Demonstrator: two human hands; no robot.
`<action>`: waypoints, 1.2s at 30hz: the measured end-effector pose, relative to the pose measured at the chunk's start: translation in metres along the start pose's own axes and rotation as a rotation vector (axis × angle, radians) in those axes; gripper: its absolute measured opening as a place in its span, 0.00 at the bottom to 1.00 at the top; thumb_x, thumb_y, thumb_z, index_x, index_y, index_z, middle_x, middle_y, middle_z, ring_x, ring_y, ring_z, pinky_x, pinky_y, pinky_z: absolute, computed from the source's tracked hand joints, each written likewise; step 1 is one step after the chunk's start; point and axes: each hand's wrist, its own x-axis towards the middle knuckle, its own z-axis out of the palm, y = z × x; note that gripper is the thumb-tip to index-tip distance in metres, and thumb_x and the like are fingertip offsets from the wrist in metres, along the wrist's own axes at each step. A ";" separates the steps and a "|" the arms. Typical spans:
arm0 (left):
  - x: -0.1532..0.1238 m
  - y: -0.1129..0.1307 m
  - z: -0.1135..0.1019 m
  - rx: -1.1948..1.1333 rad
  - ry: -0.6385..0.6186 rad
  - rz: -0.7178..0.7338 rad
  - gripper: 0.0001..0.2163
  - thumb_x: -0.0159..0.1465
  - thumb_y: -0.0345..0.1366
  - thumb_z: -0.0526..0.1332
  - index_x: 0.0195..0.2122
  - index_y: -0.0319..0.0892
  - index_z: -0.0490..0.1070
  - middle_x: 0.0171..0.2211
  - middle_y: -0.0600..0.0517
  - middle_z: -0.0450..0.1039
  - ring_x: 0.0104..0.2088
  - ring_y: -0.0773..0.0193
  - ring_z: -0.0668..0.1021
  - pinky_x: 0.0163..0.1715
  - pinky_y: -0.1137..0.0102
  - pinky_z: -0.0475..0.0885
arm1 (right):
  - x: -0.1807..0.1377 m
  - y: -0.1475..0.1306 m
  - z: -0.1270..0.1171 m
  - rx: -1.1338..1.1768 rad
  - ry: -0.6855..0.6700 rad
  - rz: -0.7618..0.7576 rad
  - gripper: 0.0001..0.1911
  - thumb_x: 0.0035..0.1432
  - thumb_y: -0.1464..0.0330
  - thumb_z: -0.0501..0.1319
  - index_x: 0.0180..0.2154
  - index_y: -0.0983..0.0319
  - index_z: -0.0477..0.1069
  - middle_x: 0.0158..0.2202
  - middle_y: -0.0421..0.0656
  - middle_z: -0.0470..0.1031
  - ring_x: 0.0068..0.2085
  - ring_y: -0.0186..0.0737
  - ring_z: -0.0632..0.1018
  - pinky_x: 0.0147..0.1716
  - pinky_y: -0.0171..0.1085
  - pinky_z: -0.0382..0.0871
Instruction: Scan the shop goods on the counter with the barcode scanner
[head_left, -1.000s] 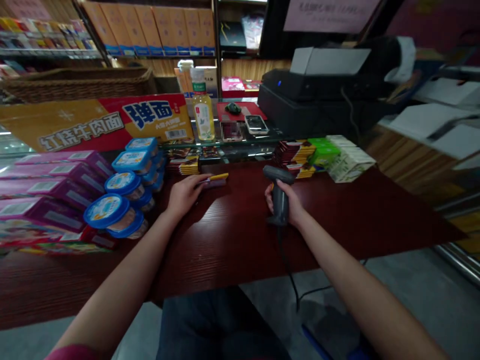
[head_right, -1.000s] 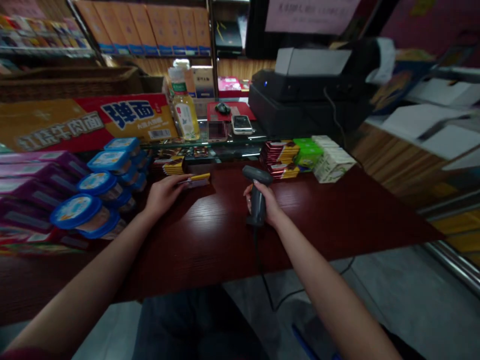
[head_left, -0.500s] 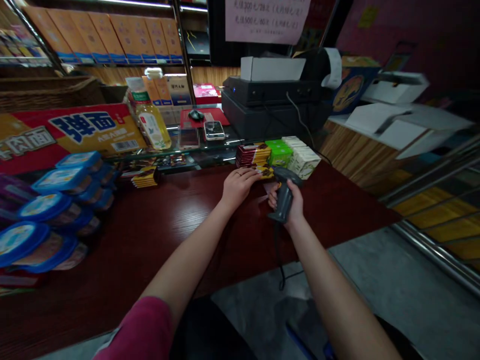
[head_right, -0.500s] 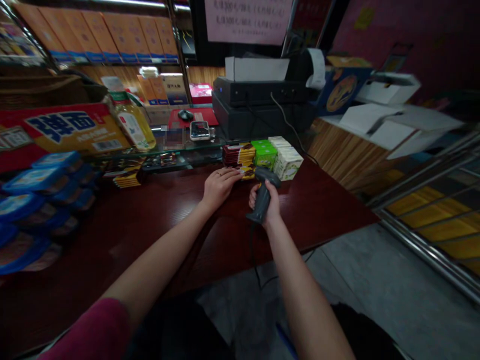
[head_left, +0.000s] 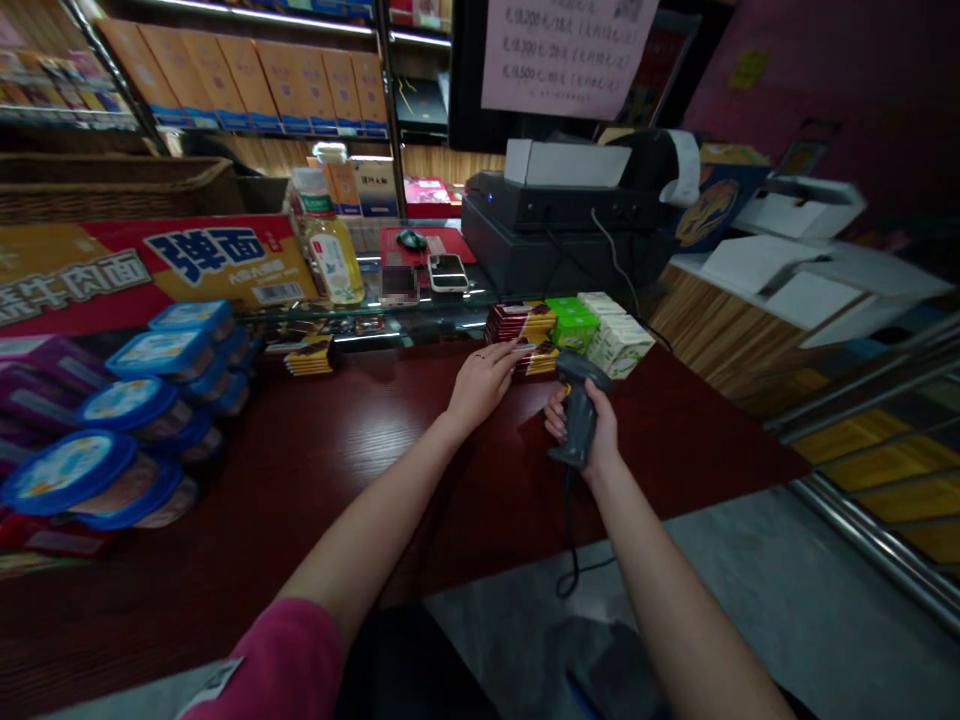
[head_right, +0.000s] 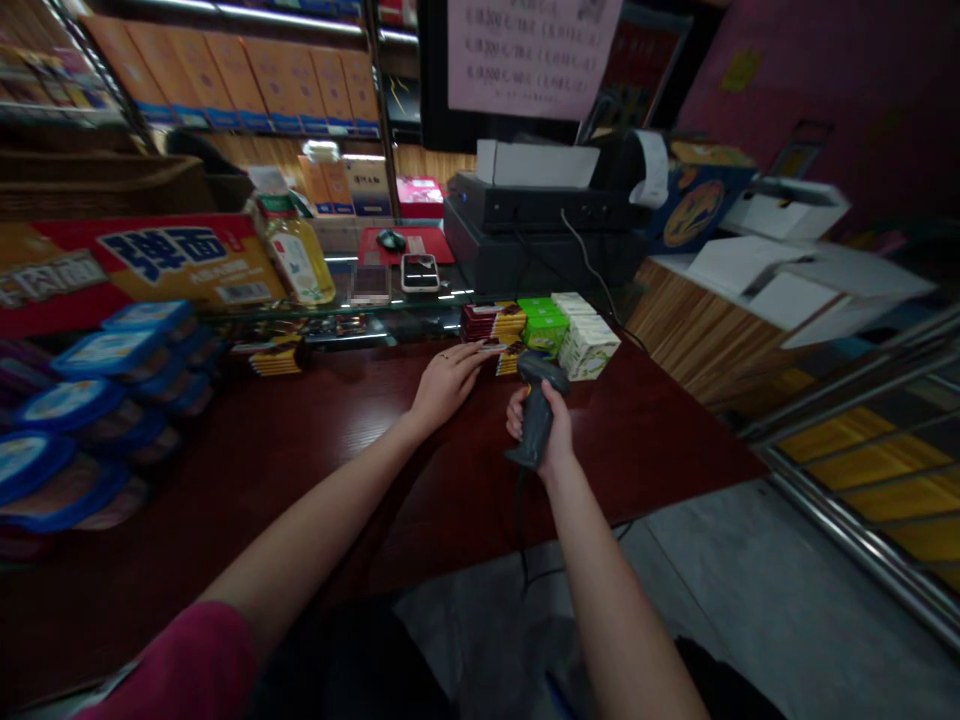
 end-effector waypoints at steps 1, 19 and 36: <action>-0.012 -0.002 -0.014 0.014 0.002 0.004 0.18 0.71 0.30 0.55 0.61 0.46 0.71 0.63 0.47 0.72 0.62 0.58 0.73 0.62 0.58 0.69 | -0.004 0.001 0.003 -0.005 -0.031 0.020 0.21 0.54 0.50 0.65 0.28 0.60 0.67 0.23 0.37 0.61 0.19 0.30 0.60 0.13 0.29 0.57; -0.153 -0.153 -0.183 0.414 0.068 -0.598 0.29 0.65 0.25 0.54 0.68 0.26 0.57 0.68 0.29 0.60 0.71 0.42 0.60 0.68 0.48 0.61 | 0.055 0.128 0.154 -0.074 -0.386 0.365 0.23 0.55 0.48 0.64 0.28 0.62 0.68 0.23 0.37 0.61 0.19 0.29 0.58 0.14 0.28 0.54; -0.147 -0.153 -0.206 0.276 0.172 -0.499 0.13 0.72 0.31 0.56 0.50 0.43 0.78 0.54 0.46 0.79 0.61 0.55 0.75 0.69 0.55 0.60 | 0.053 0.137 0.170 -0.353 -0.257 0.482 0.23 0.50 0.48 0.69 0.30 0.63 0.76 0.24 0.41 0.69 0.20 0.33 0.70 0.16 0.31 0.64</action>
